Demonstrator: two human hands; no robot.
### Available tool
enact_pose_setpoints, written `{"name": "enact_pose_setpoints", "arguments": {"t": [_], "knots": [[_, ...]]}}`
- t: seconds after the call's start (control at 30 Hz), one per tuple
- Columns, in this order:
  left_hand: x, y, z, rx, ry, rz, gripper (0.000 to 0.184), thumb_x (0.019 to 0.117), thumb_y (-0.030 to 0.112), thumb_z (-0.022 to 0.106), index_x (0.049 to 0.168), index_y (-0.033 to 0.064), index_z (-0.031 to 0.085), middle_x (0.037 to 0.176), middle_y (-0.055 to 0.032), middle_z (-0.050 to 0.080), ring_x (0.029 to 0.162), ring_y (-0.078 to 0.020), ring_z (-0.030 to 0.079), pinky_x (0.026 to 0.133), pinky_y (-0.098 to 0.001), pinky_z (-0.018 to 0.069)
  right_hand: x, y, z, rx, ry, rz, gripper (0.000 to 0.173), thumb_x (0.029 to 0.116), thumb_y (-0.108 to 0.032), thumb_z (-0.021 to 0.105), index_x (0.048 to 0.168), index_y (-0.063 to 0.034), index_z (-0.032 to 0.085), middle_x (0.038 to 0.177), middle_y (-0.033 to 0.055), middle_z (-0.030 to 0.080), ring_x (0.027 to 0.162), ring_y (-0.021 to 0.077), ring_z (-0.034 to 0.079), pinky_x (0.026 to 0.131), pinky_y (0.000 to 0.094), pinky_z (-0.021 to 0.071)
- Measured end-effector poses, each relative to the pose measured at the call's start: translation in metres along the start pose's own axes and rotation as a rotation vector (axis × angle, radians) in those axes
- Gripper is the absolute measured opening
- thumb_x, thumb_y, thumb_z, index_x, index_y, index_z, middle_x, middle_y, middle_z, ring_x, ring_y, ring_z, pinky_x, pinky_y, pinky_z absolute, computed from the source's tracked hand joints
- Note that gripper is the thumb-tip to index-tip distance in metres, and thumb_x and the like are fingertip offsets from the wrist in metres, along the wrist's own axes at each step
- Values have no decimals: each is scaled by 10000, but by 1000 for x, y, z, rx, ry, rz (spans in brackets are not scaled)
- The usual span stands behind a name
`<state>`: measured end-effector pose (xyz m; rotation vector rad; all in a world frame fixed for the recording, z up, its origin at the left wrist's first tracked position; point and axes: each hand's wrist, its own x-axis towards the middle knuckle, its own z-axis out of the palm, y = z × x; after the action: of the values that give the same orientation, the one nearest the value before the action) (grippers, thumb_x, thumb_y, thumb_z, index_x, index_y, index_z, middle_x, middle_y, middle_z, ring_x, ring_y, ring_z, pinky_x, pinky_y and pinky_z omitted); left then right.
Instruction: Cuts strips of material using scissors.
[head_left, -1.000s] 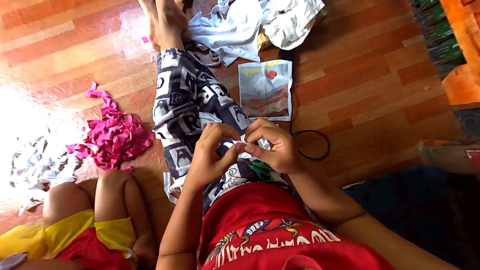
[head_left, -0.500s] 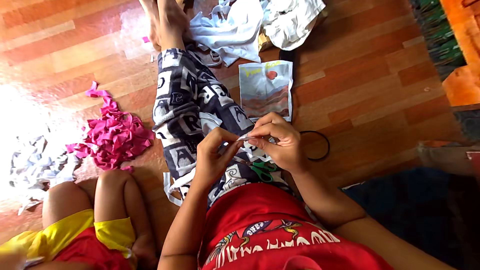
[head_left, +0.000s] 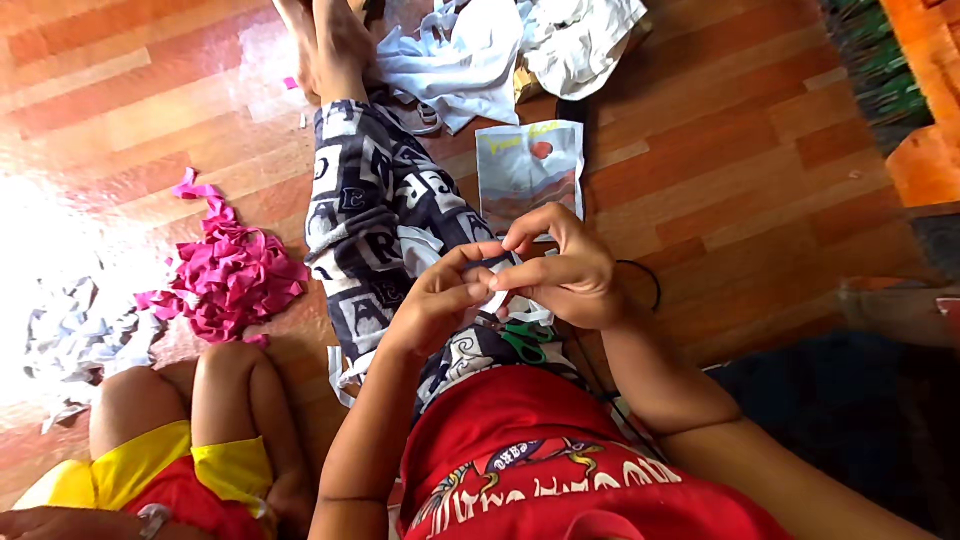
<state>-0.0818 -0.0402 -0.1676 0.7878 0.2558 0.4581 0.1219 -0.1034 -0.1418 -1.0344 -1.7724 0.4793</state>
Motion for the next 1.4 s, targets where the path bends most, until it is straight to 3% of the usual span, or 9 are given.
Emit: {"name": "enact_pose_setpoints", "arguments": {"t": [0.07,0.2,0.33,0.5,0.7,0.93,1.1,1.27,1.4], "knots": [[1,1,5,29,110,0,527,871,84,623,1384,136,517,884,-4,733,754,-84,699,707,-249,590,1,1,0,5,10,50,89,948,-167,710,970,-148,794,1078,66,590,1062,96,539,922,215,459],[1,0,15,205,370,152,593,906,-38,600,1445,133,419,858,18,697,707,-66,679,692,-227,592,-3,-2,8,-54,92,246,275,1010,-247,606,1040,-1,723,1032,75,623,925,48,597,791,168,522],[-1,-2,20,342,471,265,589,907,-34,663,1419,134,425,900,32,693,747,-52,672,710,-211,581,-11,-2,17,5,40,432,387,989,-412,626,1010,-33,699,987,34,652,884,48,631,747,205,553],[-2,-7,20,342,480,243,526,926,0,650,1394,141,459,914,40,686,780,-41,667,754,-213,575,-9,-2,29,85,68,433,137,939,-137,672,883,-11,670,875,32,627,811,19,615,742,150,530],[-2,-11,15,277,493,286,503,929,-23,645,1368,142,465,931,49,706,810,-67,698,796,-266,603,-16,-1,26,14,7,435,141,955,-134,643,890,-16,683,878,48,638,802,43,608,726,163,517],[-7,-21,-14,402,511,674,223,941,-7,647,970,199,730,973,61,711,906,-65,682,821,-258,588,-91,-6,9,-298,-438,451,135,925,-179,675,893,-76,757,791,61,708,765,240,687,721,443,571],[-10,-27,-13,495,490,516,186,982,16,591,1013,113,747,1014,54,691,944,-54,659,859,-247,569,-118,-26,25,-520,-447,557,167,865,-79,722,1027,-45,747,955,184,669,884,385,669,701,527,561],[-9,-26,-4,477,502,368,187,952,-6,622,1086,63,733,1041,28,681,928,-60,659,851,-243,574,-103,-41,33,-611,-554,794,232,881,-58,729,1099,13,698,956,248,678,925,461,671,735,581,549],[-9,-23,3,491,536,326,186,947,6,653,1104,67,733,1026,25,690,832,-44,654,764,-219,578,-70,-38,8,-266,-804,1228,373,995,-145,630,1351,-34,607,1212,200,666,1126,381,637,968,586,485]]}}
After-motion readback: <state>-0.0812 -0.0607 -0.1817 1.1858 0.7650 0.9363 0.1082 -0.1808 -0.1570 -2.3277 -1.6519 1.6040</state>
